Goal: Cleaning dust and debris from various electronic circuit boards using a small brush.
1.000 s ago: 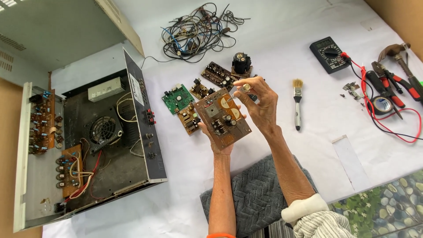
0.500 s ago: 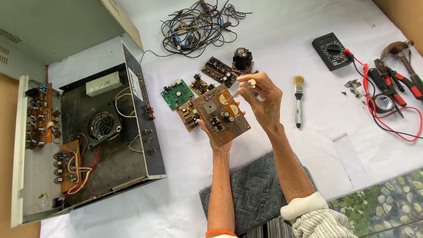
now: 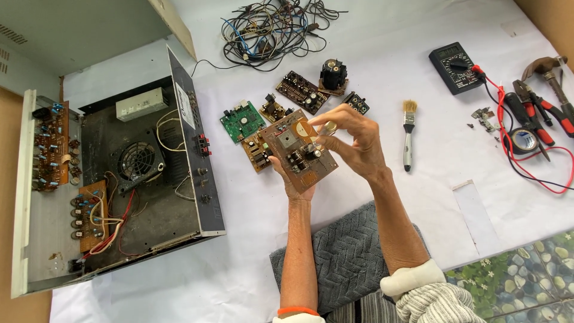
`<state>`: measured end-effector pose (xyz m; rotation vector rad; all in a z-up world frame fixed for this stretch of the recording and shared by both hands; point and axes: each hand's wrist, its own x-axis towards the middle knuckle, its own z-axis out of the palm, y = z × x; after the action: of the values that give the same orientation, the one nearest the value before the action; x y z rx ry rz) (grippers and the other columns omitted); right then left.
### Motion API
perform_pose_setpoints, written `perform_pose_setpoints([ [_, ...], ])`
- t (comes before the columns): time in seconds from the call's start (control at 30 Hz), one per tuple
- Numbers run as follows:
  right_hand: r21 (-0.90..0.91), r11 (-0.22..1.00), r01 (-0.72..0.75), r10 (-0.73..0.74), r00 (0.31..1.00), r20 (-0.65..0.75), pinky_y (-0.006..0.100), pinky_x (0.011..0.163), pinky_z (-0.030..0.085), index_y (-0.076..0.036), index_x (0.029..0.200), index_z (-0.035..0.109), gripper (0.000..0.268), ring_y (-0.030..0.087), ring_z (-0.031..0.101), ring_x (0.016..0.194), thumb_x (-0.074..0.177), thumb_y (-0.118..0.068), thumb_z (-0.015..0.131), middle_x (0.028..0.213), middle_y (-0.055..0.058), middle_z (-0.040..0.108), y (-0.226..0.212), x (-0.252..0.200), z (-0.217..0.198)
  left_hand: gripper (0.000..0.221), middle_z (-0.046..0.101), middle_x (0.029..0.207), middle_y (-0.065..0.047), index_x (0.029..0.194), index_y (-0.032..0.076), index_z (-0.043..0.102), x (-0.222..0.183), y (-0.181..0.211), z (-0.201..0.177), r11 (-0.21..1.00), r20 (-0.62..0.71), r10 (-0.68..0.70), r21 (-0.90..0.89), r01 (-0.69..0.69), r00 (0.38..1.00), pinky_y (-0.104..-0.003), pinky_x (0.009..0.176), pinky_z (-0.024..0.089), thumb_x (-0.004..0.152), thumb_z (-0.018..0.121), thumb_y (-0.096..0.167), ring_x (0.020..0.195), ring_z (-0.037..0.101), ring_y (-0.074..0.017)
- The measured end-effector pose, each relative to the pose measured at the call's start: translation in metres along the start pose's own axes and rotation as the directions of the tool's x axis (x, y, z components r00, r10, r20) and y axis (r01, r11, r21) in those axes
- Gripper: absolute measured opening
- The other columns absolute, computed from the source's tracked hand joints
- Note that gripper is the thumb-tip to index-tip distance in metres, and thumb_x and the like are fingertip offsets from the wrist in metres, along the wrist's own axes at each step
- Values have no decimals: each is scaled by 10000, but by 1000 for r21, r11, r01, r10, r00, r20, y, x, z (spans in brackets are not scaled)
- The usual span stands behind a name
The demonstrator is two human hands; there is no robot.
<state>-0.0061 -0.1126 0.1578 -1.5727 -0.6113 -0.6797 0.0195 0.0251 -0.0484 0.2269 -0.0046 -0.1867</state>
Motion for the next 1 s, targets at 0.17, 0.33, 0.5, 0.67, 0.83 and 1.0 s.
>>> perform_pose_setpoints([
  [0.17,-83,996,-15,19,999,50,312,816,525,-108,1145,756,249,172,656,899,898,-98,787,954,68,700,-10,-1,5,808,421,1553,-109,1552,295,370,-8,6,14,999,2,-34,19,34,999,-578,1163,343,900,509,751,1395,425,-378],
  [0.33,-88,996,-2,6,999,41,308,800,524,-105,1140,758,249,171,657,871,894,-97,798,951,70,704,-8,-2,5,834,321,1614,-64,1574,266,336,-10,2,13,1000,27,-18,2,18,999,-559,1180,311,908,540,726,1439,335,-384],
  [0.5,-71,997,-9,12,999,38,309,793,516,-102,1136,756,248,161,644,856,892,-103,799,953,74,707,-8,-2,7,869,291,1624,-103,1586,249,290,-10,2,17,1000,51,-5,-7,6,999,-579,1185,309,904,534,730,1447,324,-398],
  [0.67,-39,999,0,1,1000,29,303,792,531,-88,1136,754,245,171,670,877,895,-94,797,948,77,705,0,-4,7,827,382,1574,-118,1571,253,337,-10,0,18,999,9,-1,53,0,1000,-608,1147,348,925,486,747,1405,392,-412],
  [0.83,-46,999,6,-4,999,37,310,785,534,-83,1141,752,247,173,668,871,897,-75,792,951,85,706,-2,-4,9,803,386,1573,-117,1568,249,348,-12,0,27,998,-4,6,60,-5,1000,-606,1152,337,940,476,732,1416,382,-402],
  [1.0,-31,1000,4,-2,999,38,303,796,536,-73,1136,751,245,165,664,881,895,-79,794,935,84,700,-3,-3,7,836,407,1558,-122,1559,254,368,-8,-1,21,995,-26,-20,94,23,999,-605,1132,371,911,494,767,1400,408,-402],
])
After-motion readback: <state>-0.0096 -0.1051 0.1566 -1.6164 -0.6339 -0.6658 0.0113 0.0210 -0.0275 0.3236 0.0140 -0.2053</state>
